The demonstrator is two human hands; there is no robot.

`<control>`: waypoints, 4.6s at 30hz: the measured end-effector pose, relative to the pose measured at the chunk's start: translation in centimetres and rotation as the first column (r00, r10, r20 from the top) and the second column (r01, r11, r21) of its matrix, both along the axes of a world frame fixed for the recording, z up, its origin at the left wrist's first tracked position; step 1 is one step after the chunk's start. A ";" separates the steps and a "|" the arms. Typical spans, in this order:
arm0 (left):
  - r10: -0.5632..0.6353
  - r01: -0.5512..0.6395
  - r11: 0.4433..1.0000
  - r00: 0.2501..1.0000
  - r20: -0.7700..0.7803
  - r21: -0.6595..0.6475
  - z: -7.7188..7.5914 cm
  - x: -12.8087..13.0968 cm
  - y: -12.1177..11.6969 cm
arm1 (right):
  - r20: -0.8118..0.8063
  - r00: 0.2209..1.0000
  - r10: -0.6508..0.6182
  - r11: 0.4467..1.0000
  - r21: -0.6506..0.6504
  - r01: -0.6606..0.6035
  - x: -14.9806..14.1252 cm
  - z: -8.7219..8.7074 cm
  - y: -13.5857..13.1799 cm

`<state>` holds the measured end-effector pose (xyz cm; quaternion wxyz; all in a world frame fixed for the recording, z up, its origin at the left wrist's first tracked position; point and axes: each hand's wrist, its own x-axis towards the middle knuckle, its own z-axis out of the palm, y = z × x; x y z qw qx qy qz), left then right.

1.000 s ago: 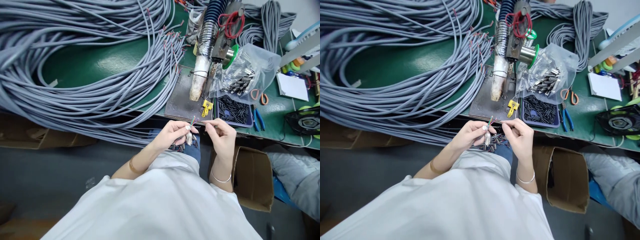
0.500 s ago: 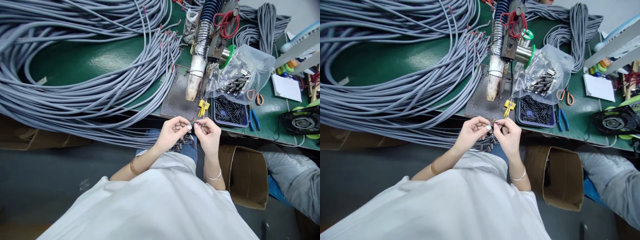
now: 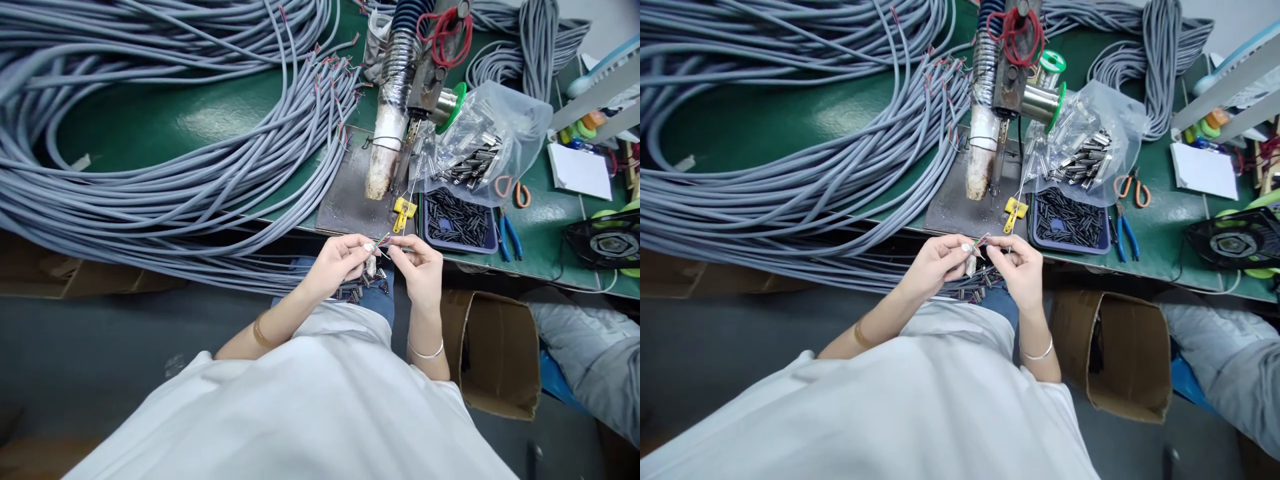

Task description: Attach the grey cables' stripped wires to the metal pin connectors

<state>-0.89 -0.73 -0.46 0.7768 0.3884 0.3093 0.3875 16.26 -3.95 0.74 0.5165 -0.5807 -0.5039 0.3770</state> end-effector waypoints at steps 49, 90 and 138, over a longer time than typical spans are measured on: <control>-0.028 0.028 0.999 1.000 0.002 0.033 -1.1 -0.2 -0.1 | -0.019 1.000 0.011 1.000 -0.020 -0.011 -0.6 -0.1 -0.5; 0.250 0.071 0.745 0.892 -0.376 0.663 -1.0 0.3 -0.9 | -0.105 0.987 0.117 0.986 -0.110 -0.129 0.6 -0.9 -0.9; 0.272 -0.253 0.952 0.958 -0.094 0.173 -0.5 1.1 -1.1 | 0.612 0.789 -0.044 0.932 0.311 -0.188 -0.6 -0.7 -1.9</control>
